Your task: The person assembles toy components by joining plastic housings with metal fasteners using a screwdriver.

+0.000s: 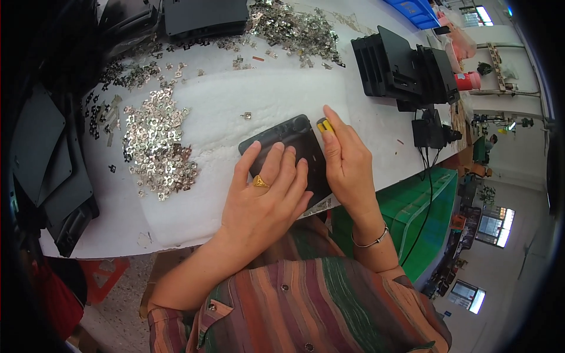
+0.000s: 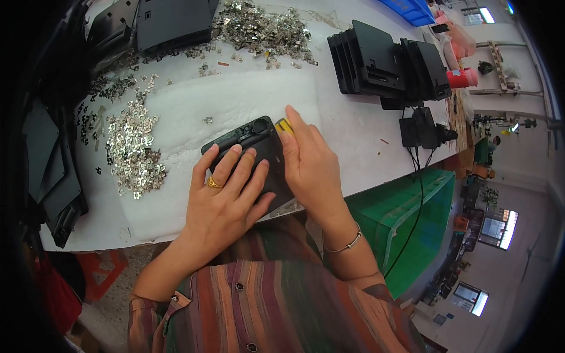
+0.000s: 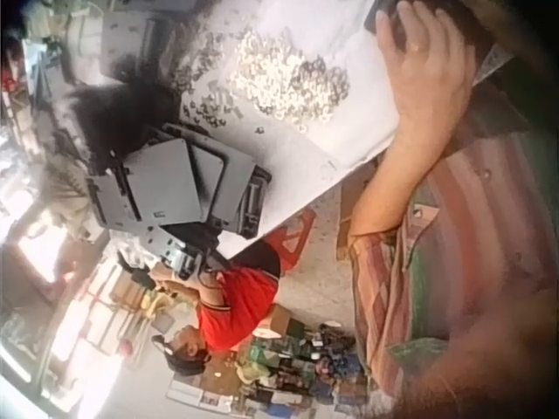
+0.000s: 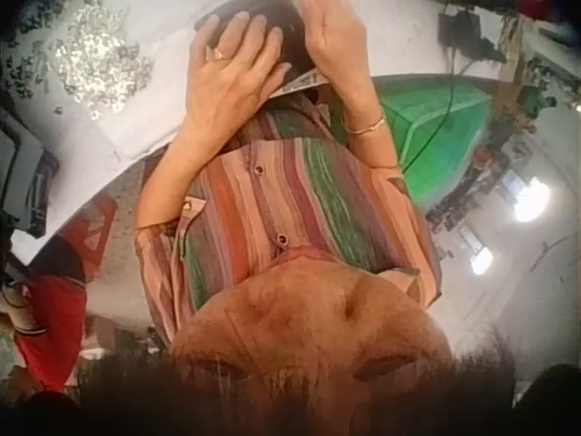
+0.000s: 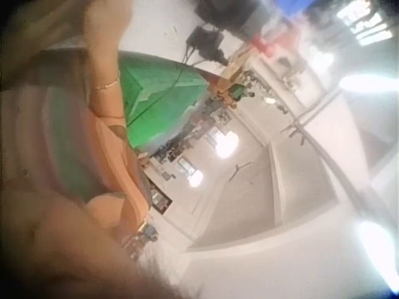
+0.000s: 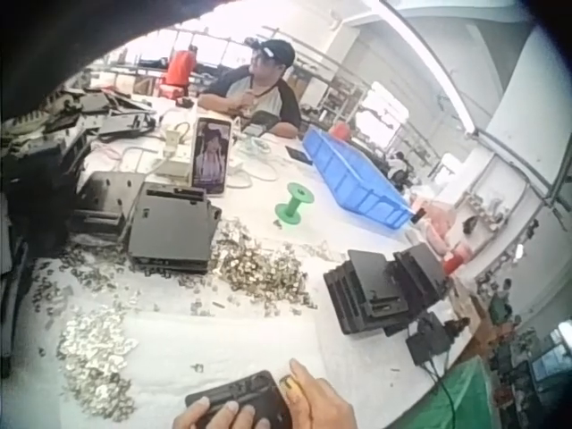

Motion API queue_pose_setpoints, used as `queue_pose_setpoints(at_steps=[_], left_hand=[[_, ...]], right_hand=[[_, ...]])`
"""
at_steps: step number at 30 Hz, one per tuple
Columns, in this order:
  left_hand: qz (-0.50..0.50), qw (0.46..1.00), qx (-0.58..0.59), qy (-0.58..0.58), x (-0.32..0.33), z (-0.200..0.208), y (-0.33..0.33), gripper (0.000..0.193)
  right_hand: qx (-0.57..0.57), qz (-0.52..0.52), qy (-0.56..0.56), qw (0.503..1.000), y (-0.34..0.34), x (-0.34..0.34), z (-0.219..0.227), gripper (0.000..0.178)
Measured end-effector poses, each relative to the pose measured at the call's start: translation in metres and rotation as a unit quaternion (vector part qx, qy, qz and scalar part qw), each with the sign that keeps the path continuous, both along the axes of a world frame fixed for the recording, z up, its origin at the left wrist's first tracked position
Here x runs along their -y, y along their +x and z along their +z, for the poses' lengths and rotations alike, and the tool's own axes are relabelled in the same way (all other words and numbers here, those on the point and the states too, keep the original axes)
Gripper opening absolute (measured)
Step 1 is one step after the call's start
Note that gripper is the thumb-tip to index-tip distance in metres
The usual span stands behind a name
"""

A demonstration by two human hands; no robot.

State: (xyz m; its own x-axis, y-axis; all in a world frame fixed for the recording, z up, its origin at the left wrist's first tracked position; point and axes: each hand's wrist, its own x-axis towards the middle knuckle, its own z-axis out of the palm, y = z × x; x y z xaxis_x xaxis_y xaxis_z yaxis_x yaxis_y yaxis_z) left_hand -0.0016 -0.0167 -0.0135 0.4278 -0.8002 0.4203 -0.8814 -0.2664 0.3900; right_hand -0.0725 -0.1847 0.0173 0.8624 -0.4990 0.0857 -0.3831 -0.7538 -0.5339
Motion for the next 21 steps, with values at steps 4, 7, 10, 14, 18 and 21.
queue_pose_setpoints(at_steps=[4, 7, 10, 14, 18, 21], left_hand=[[-0.002, 1.0, 0.0, 0.004, 0.0, 0.0, 0.0, 0.043], [-0.002, 1.0, -0.004, -0.006, 0.001, 0.001, 0.0, 0.042], [0.002, 1.0, -0.007, -0.014, -0.002, -0.002, -0.001, 0.04], [0.004, 0.999, 0.003, -0.032, -0.004, -0.002, -0.001, 0.038], [0.004, 0.999, 0.018, -0.048, -0.005, -0.003, -0.002, 0.033], [0.013, 0.998, 0.023, -0.053, -0.004, -0.002, -0.003, 0.029]], right_hand=[[0.015, 0.017, -0.071, 0.997, -0.003, -0.003, -0.005, 0.039], [-0.014, 0.021, -0.123, 0.992, -0.005, -0.001, -0.011, 0.041], [-0.04, 0.021, -0.133, 0.99, -0.001, -0.002, -0.007, 0.042], [0.029, 0.033, -0.071, 0.997, -0.002, 0.011, -0.011, 0.042], [0.036, 0.031, -0.068, 0.997, 0.005, -0.006, 0.004, 0.042], [0.022, 0.113, -0.11, 0.987, 0.013, -0.017, 0.009, 0.042]])
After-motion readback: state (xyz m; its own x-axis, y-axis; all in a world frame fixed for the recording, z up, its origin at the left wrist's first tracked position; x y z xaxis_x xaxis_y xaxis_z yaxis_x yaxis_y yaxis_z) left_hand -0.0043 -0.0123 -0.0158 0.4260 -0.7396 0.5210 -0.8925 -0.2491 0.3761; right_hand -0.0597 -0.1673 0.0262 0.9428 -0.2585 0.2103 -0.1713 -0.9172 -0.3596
